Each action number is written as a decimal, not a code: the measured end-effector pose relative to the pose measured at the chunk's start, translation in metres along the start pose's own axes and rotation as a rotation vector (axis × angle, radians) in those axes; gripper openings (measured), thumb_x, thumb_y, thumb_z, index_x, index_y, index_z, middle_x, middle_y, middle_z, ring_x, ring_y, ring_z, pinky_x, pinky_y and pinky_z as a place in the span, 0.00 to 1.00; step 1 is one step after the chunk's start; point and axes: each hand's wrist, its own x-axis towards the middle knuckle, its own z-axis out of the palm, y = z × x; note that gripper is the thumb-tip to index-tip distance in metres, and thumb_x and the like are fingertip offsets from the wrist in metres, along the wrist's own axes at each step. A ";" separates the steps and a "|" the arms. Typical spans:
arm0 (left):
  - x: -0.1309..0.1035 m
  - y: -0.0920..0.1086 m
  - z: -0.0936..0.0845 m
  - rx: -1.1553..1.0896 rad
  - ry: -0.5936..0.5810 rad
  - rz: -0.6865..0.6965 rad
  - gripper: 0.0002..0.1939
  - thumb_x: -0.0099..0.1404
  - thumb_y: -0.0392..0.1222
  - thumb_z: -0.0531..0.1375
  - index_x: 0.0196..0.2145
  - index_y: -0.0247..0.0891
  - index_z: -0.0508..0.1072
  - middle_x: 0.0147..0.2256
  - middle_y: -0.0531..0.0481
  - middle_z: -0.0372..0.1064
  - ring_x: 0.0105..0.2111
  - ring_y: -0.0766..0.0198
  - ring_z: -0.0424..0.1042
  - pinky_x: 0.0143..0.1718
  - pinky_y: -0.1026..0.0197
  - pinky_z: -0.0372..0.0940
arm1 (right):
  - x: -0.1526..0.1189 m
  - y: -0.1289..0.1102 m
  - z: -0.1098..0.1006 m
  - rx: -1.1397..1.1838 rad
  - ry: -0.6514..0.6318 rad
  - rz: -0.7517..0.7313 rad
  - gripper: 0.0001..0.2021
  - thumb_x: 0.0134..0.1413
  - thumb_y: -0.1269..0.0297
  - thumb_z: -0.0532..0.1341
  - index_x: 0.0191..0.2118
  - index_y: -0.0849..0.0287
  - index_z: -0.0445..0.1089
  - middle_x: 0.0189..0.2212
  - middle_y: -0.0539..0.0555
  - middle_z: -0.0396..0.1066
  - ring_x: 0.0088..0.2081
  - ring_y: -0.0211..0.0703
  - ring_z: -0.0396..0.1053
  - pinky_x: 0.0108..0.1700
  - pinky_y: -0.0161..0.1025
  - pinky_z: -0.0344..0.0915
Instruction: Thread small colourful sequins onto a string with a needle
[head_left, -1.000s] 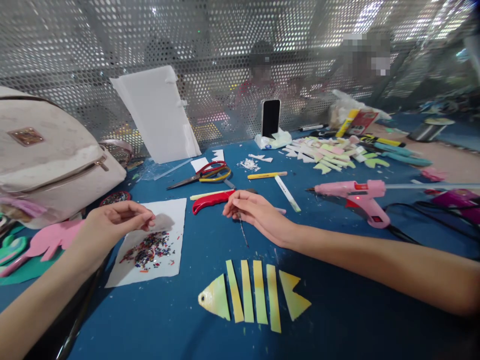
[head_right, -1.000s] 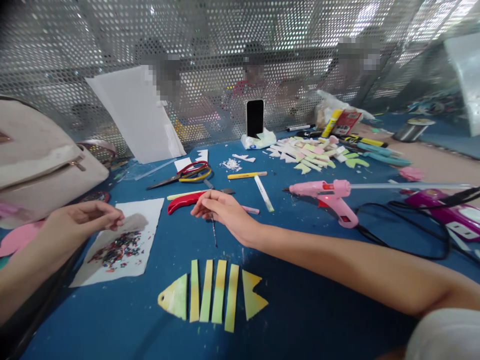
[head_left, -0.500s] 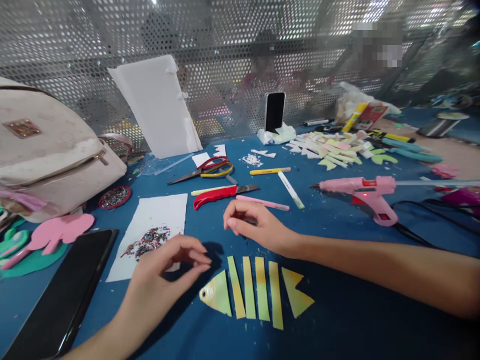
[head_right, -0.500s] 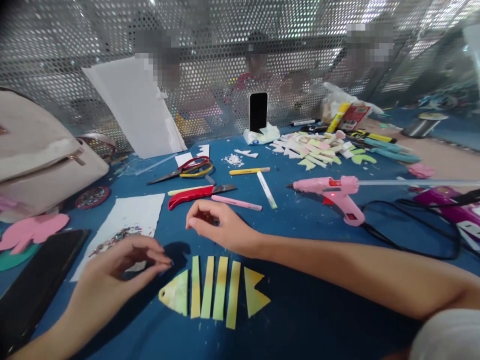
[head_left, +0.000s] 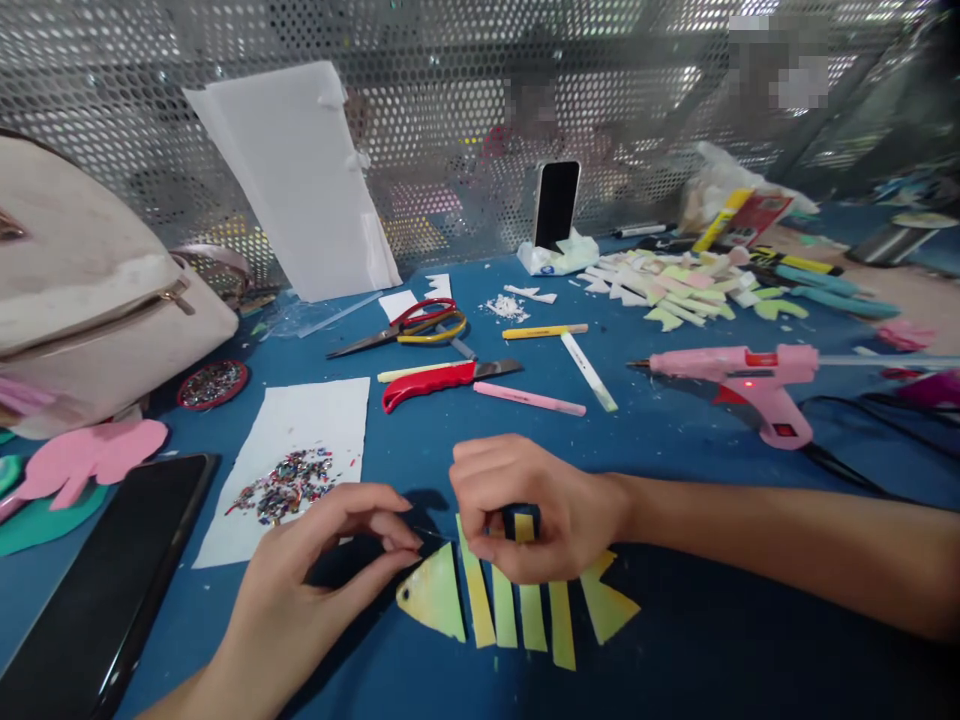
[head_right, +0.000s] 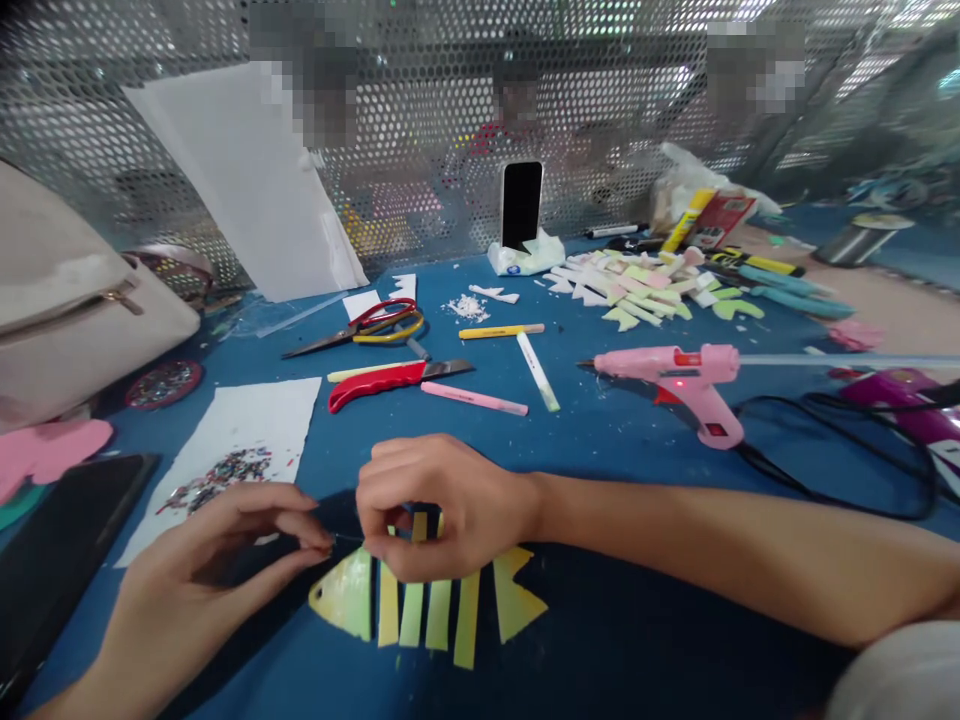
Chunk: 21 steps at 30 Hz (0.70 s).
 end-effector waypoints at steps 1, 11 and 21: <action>-0.001 0.000 0.000 0.001 0.003 -0.001 0.12 0.65 0.34 0.65 0.45 0.48 0.74 0.32 0.59 0.80 0.32 0.67 0.81 0.38 0.70 0.76 | 0.000 0.000 0.000 -0.008 -0.021 -0.002 0.09 0.59 0.69 0.55 0.27 0.57 0.60 0.23 0.48 0.62 0.27 0.36 0.56 0.39 0.38 0.59; -0.003 0.004 0.001 -0.056 0.105 -0.084 0.13 0.62 0.34 0.66 0.44 0.47 0.74 0.31 0.58 0.79 0.31 0.65 0.81 0.38 0.67 0.77 | 0.001 -0.001 -0.001 -0.087 -0.115 0.001 0.09 0.58 0.71 0.54 0.26 0.57 0.59 0.23 0.47 0.62 0.28 0.36 0.54 0.37 0.37 0.58; -0.003 0.002 0.001 -0.069 0.094 -0.094 0.13 0.62 0.36 0.66 0.44 0.48 0.75 0.32 0.57 0.80 0.31 0.65 0.81 0.39 0.67 0.77 | 0.000 0.001 0.002 -0.127 -0.155 0.033 0.10 0.60 0.71 0.55 0.27 0.57 0.60 0.24 0.48 0.63 0.29 0.36 0.57 0.38 0.37 0.59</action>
